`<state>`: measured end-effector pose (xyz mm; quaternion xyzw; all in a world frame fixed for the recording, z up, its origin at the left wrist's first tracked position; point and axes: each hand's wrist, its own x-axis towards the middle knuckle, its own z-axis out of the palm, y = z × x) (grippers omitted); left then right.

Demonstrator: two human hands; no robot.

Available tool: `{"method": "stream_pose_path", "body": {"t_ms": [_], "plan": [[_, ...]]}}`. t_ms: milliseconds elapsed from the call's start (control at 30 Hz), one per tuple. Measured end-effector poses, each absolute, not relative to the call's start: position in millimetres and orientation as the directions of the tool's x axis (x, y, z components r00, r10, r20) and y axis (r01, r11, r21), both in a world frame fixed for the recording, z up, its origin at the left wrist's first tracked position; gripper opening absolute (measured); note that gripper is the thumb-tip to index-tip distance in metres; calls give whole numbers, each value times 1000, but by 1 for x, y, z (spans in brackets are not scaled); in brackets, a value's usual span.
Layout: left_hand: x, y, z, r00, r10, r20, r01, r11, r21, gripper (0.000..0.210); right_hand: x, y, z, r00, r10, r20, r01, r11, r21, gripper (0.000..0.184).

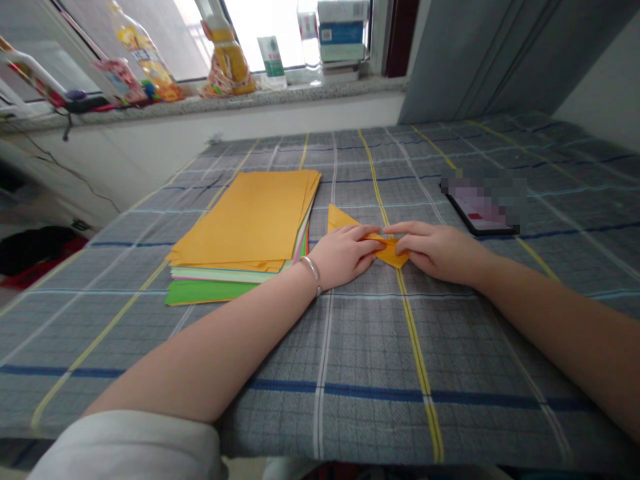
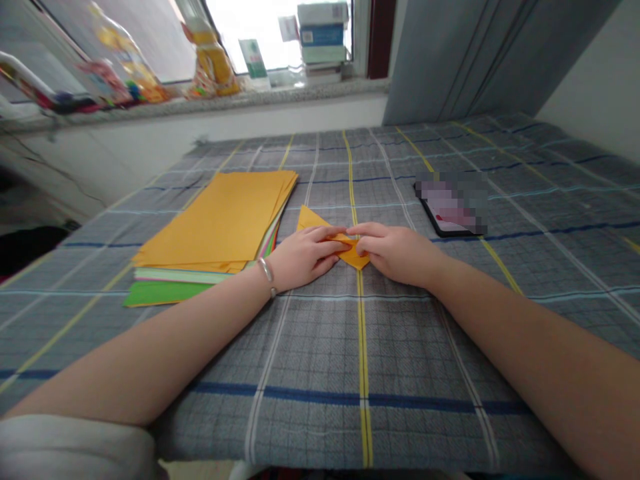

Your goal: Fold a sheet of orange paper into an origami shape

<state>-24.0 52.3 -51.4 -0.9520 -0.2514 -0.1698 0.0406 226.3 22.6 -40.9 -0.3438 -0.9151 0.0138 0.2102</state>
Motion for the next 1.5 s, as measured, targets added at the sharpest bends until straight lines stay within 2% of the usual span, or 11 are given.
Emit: {"method": "stream_pose_path", "body": {"t_ms": [67,233,367,667,833,1133,1333,1500], "plan": [[-24,53,-52,813,466,349,482,-875,45,31,229,23,-39,-718,591,369,573,802,-170,17],[-24,52,-50,810,463,360,453,-884,118,24,232,24,-39,-737,580,347,556,812,-176,28],[-23,52,-50,804,469,366,437,-883,172,16,228,22,-40,-725,584,365,575,805,-146,15],[-23,61,-58,793,459,401,373,-886,277,10,218,26,-46,-644,638,423,683,728,-58,22],[-24,62,-59,793,468,391,366,-878,309,11,215,28,-48,-587,709,391,736,668,-105,21],[-23,62,-56,828,434,356,348,-895,281,11,209,28,-47,-522,782,341,784,597,-168,17],[-24,61,-54,860,379,341,317,-921,226,26,211,29,-48,-522,773,359,760,613,-215,15],[-26,63,-57,875,339,347,306,-941,148,31,210,28,-46,-519,774,364,762,611,-215,5]]}}
